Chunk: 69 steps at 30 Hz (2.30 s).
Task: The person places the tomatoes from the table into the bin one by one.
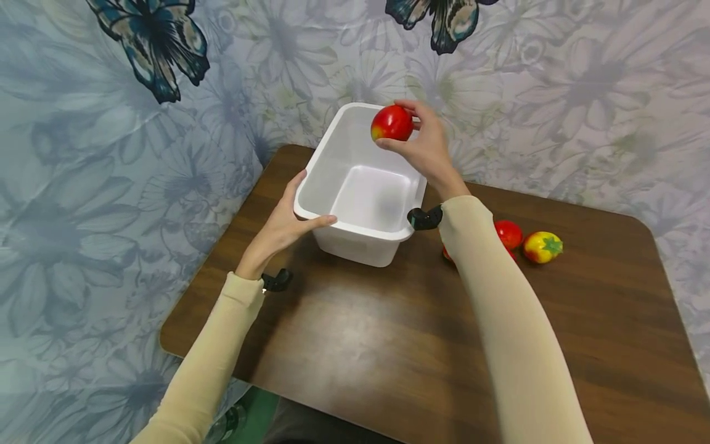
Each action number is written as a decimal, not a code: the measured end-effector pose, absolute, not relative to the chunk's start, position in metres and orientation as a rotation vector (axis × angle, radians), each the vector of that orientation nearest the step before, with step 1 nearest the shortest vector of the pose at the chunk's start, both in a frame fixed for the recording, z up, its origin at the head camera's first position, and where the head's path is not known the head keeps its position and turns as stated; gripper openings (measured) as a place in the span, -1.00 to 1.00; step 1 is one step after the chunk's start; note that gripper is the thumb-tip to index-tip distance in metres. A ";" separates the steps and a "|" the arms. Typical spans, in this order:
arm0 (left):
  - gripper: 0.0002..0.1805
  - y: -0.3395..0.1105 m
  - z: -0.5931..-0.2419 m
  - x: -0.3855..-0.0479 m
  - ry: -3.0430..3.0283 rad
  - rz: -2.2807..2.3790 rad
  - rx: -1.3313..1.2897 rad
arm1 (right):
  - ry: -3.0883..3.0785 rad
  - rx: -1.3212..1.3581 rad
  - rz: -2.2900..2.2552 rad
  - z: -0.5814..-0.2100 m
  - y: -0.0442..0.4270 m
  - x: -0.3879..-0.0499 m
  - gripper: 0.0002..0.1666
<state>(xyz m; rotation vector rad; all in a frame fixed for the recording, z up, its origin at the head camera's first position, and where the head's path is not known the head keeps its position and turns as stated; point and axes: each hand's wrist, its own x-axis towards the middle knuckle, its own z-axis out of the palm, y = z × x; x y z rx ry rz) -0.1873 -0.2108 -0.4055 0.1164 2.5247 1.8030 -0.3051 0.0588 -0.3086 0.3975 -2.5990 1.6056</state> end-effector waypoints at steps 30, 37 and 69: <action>0.32 -0.210 -0.405 -0.187 2.524 1.812 0.153 | -2.765 0.388 1.563 -0.319 0.052 -0.308 -0.11; 0.30 -0.210 -0.405 -0.189 2.499 1.843 0.181 | -2.770 0.417 1.579 -0.322 0.055 -0.307 -0.11; 0.23 -0.213 -0.403 -0.188 2.523 1.775 0.212 | -2.720 0.321 1.559 -0.395 0.230 -0.229 -0.23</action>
